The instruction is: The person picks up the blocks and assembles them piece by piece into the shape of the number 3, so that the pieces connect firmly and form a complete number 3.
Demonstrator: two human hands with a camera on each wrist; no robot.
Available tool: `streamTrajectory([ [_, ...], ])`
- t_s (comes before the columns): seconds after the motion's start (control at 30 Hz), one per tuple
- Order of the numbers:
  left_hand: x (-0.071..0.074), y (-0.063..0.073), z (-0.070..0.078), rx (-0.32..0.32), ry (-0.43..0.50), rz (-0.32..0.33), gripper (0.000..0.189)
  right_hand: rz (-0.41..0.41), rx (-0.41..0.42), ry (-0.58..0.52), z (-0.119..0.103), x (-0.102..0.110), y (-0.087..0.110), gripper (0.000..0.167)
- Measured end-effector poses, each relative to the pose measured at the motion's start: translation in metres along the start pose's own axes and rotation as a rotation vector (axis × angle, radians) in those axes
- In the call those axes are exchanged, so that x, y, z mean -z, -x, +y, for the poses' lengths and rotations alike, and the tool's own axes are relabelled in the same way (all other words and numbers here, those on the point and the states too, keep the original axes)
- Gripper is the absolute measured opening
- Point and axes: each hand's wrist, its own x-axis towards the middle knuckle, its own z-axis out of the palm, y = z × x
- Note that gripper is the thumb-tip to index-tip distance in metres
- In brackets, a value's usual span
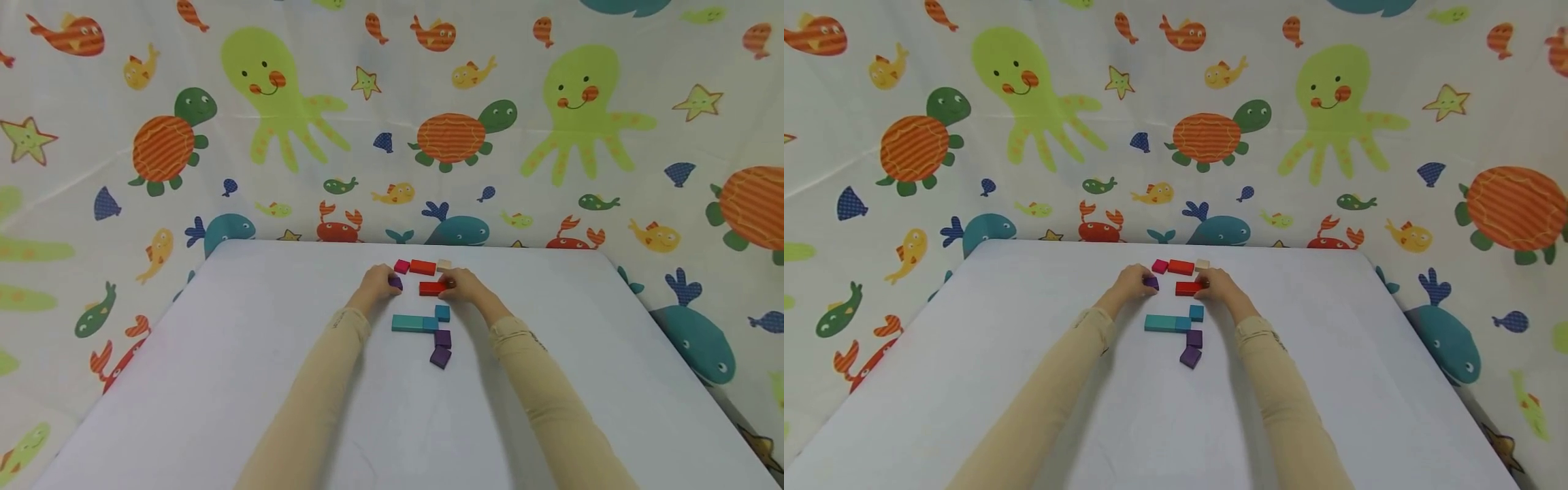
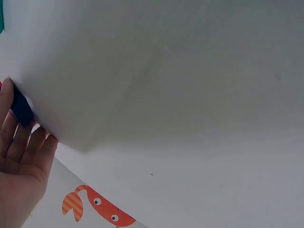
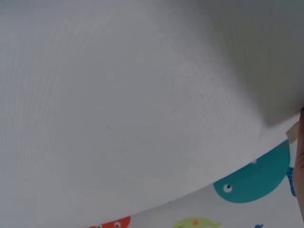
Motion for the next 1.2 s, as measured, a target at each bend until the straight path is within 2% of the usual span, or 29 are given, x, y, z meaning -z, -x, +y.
streamTrajectory([
  [0.2, 0.006, -0.001, -0.004, 0.004, 0.037, -0.073, 0.039, 0.014, -0.008, -0.043, 0.000, -0.003, 0.002, 0.038],
  [0.43, 0.017, -0.002, -0.004, -0.023, 0.087, -0.108, 0.040, 0.089, -0.011, -0.033, -0.007, 0.003, 0.006, 0.039],
  [0.57, 0.017, -0.002, -0.004, -0.036, 0.068, -0.078, 0.043, 0.128, -0.019, -0.044, -0.010, 0.005, 0.010, 0.039],
  [0.73, 0.017, 0.000, -0.001, -0.055, 0.062, -0.047, 0.042, 0.195, 0.028, -0.029, -0.014, 0.005, 0.016, 0.037],
  [0.93, 0.021, 0.008, 0.002, -0.149, 0.027, -0.019, 0.042, 0.264, 0.078, -0.014, -0.016, 0.005, 0.025, 0.037],
  [1.07, 0.027, 0.017, 0.003, -0.208, -0.050, 0.014, 0.039, 0.265, 0.120, -0.028, -0.019, 0.005, 0.031, 0.035],
  [1.2, 0.032, 0.026, 0.004, -0.276, -0.071, 0.030, 0.038, 0.264, 0.146, -0.035, -0.022, 0.008, 0.036, 0.034],
])
